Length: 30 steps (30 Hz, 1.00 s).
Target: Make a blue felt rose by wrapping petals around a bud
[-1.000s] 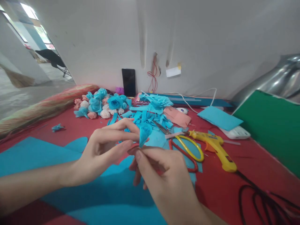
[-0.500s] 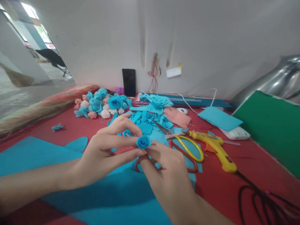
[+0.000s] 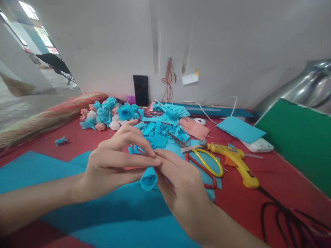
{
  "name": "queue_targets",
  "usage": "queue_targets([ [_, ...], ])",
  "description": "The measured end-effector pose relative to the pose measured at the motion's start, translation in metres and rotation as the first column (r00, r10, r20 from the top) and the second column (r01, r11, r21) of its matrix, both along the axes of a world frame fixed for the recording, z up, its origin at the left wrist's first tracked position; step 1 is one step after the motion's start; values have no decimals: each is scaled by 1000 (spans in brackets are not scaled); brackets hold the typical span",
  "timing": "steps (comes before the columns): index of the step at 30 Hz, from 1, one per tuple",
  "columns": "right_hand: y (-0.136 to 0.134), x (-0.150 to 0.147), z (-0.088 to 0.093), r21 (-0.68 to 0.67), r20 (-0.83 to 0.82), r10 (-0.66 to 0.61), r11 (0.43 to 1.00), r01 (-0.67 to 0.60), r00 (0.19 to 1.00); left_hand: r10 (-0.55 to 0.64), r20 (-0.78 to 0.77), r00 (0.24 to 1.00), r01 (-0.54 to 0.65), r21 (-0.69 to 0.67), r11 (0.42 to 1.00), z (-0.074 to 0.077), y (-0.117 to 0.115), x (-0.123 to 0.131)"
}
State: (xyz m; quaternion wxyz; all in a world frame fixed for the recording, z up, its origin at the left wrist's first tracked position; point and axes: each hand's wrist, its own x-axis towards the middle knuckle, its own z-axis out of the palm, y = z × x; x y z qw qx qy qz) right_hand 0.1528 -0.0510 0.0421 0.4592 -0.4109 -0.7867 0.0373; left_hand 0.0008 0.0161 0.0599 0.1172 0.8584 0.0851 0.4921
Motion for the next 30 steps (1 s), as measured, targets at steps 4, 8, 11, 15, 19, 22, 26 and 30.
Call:
queue_targets([
  [4,2,-1,0,-3,-20,8,1000,-8,1000,-8,-2,1000,8,17,1000,0,1,1],
  [8,5,0,-3,-27,-40,30,999,-31,999,-14,10,1000,14,1,1000,-1,0,2],
  [11,5,1,-6,-36,-33,47,998,-48,998,-16,2,1000,16,-46,999,-2,-1,2],
  [15,6,3,-7,-57,-2,43,997,-44,999,-32,-13,999,29,-149,988,-2,0,4],
  [19,9,5,-8,-50,34,-7,999,9,999,-96,-91,991,73,-227,971,-1,1,5],
  [22,12,5,-8,-35,71,-38,999,41,997,-135,-100,986,104,-266,958,1,-1,5],
  [26,12,3,-7,-28,80,-15,999,17,997,-124,-80,989,102,-239,966,4,-6,4],
  [30,12,4,-9,-52,77,40,998,-36,996,-126,-41,991,115,-203,972,8,-11,3],
])
